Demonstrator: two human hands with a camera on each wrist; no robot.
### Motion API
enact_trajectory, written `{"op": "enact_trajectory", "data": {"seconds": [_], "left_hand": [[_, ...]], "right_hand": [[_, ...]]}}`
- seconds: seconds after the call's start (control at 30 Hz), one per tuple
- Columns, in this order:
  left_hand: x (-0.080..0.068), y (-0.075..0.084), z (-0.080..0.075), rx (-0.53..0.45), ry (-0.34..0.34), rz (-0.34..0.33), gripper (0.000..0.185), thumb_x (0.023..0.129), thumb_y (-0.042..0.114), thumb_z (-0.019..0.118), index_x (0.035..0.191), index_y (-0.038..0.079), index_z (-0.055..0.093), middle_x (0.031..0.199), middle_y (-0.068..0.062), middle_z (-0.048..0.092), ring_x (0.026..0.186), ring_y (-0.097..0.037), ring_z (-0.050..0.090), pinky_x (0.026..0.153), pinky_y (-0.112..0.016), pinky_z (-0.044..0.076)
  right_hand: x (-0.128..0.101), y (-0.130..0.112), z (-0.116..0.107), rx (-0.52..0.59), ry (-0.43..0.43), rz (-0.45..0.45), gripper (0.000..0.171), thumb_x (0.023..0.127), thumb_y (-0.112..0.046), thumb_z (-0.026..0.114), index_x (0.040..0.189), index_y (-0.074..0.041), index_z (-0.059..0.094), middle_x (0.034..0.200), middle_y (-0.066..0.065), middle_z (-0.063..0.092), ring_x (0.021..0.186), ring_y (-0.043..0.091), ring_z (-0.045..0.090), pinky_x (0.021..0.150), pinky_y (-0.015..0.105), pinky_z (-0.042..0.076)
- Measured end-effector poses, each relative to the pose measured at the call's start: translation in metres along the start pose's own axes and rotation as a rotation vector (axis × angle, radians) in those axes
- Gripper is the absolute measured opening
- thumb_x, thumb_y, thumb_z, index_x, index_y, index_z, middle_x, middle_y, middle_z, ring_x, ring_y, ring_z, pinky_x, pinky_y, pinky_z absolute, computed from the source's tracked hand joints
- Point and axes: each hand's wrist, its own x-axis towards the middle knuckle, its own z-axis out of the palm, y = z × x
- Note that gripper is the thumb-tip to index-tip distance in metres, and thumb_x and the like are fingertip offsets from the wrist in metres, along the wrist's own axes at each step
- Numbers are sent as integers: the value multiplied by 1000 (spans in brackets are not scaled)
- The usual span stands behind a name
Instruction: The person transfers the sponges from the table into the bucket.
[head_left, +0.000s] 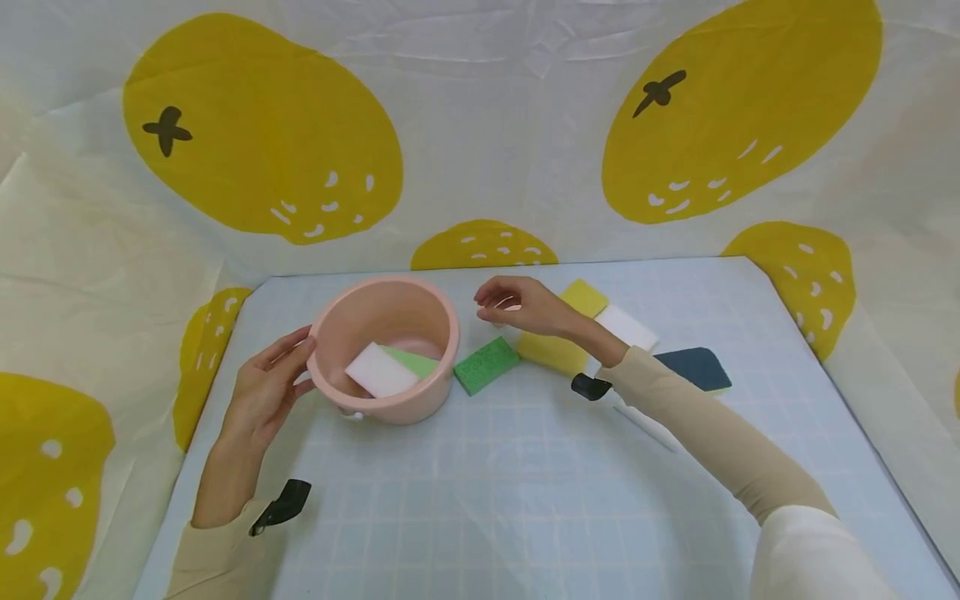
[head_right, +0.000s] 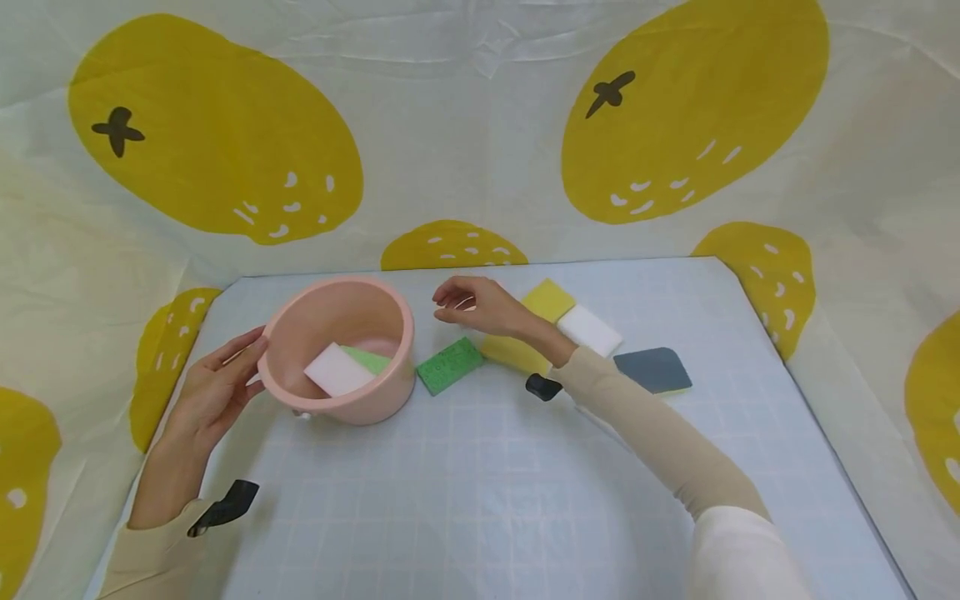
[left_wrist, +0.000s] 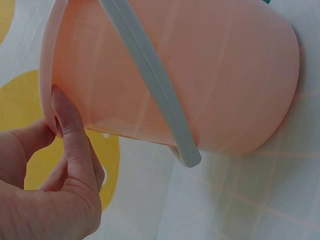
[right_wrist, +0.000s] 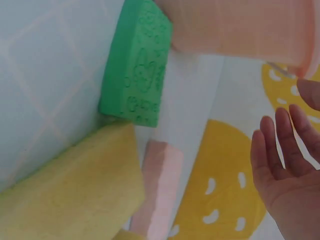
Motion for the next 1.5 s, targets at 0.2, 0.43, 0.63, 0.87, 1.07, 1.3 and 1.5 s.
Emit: {"op": "enact_trajectory", "data": {"seconds": [0.2,0.43,0.63,0.87,1.07,1.3,1.5], "left_hand": [[0,0,1,-8,0,3,76,86,40,82,151,16,53,129,9,64,107,-8,64,84,-23,59],[-1,-1,3,-3,6,11,76,86,39,83,151,14,53,130,7,63,107,-10,63,84,-24,59],[-1,-2,3,2,14,12,76,85,40,83,150,15,54,131,6,63,108,-10,63,84,-24,59],[-1,0,2,-18,11,1,76,86,40,83,151,15,53,130,8,63,108,-9,64,84,-23,59],[-1,0,2,-37,3,-9,76,86,38,83,152,15,52,130,8,63,106,-8,64,85,-23,59],[-2,-1,3,-23,10,-17,76,86,40,82,151,16,53,131,8,62,108,-8,64,85,-23,59],[-2,1,1,-15,0,-6,76,86,40,82,151,15,53,130,8,63,107,-9,63,84,-23,59]], "right_hand": [[-2,20,8,-67,-24,24,28,97,-15,73,121,-2,67,118,13,68,106,22,63,99,39,54],[-2,35,16,-102,-78,15,36,96,-16,75,125,3,66,123,21,67,111,29,61,103,45,51],[-2,46,22,-120,-170,60,39,95,-14,76,128,4,64,128,19,67,121,35,59,109,47,47],[0,52,30,-210,-281,68,39,95,-17,77,128,1,65,125,12,68,117,26,61,109,40,47],[1,49,30,-302,-368,88,34,97,-18,75,127,-3,67,123,5,69,113,18,60,108,37,47],[1,41,30,-339,-409,62,27,97,-16,74,120,-5,65,113,3,67,104,18,58,103,35,49],[-2,30,27,-368,-430,47,29,97,-16,74,123,-6,67,115,1,69,105,16,61,102,34,52]]}}
